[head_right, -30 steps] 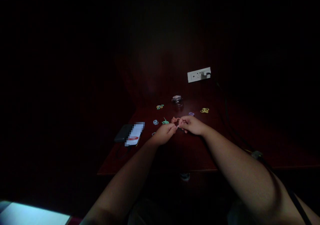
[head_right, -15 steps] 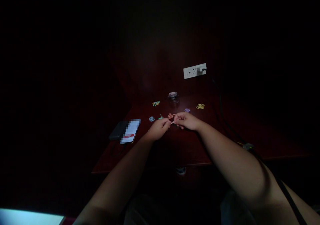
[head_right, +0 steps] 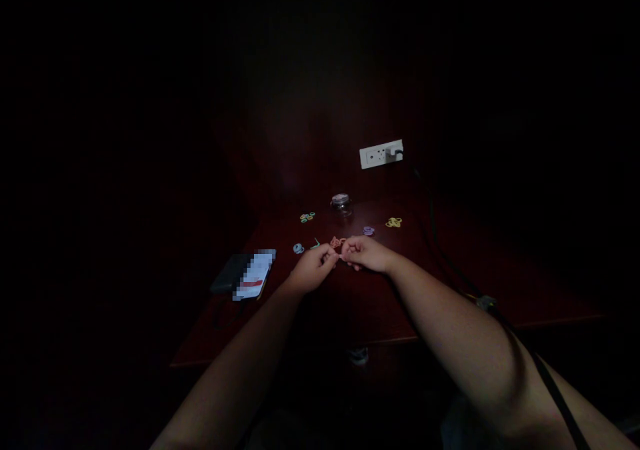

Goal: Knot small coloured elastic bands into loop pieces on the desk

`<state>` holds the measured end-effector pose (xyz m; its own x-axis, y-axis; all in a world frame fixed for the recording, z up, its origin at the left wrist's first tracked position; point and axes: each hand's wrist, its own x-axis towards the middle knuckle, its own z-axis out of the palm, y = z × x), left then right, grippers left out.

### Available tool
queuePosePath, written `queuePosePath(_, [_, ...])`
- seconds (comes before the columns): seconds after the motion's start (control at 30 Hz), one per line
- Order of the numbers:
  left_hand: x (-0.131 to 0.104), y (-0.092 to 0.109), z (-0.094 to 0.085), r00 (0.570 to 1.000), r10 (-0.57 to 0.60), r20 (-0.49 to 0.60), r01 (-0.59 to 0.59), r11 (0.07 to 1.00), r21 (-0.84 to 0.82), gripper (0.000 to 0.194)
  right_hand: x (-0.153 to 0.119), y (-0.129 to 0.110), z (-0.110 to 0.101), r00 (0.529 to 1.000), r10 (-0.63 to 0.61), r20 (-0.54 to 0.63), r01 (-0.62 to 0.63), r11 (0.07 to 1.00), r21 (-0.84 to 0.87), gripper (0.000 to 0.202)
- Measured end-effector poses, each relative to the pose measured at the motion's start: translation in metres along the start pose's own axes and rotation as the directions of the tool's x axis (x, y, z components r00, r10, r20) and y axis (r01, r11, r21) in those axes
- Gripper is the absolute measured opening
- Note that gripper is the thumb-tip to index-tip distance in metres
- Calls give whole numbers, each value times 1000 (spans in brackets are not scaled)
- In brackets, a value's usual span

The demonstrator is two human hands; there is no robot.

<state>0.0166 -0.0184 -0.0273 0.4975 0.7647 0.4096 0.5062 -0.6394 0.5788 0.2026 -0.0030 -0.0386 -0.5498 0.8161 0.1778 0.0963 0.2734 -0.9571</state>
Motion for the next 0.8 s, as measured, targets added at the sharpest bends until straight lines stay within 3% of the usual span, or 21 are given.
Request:
queuePosePath(0.2, [0,1,-2,998,-26,-48,23,997,-74,17,1,0,1,999,19,-30,-18,1000,12,24])
queuePosePath(0.47, [-1,2,-1,999,-46,-27,40,983,-181,19,2,2,0,999,24,-40,-23,999,27,25])
queuePosePath(0.8, [0,-1,-2,998,-50,-35,44,985,-168,15,1,1,0,999,25,-31,-25,1000,11,20])
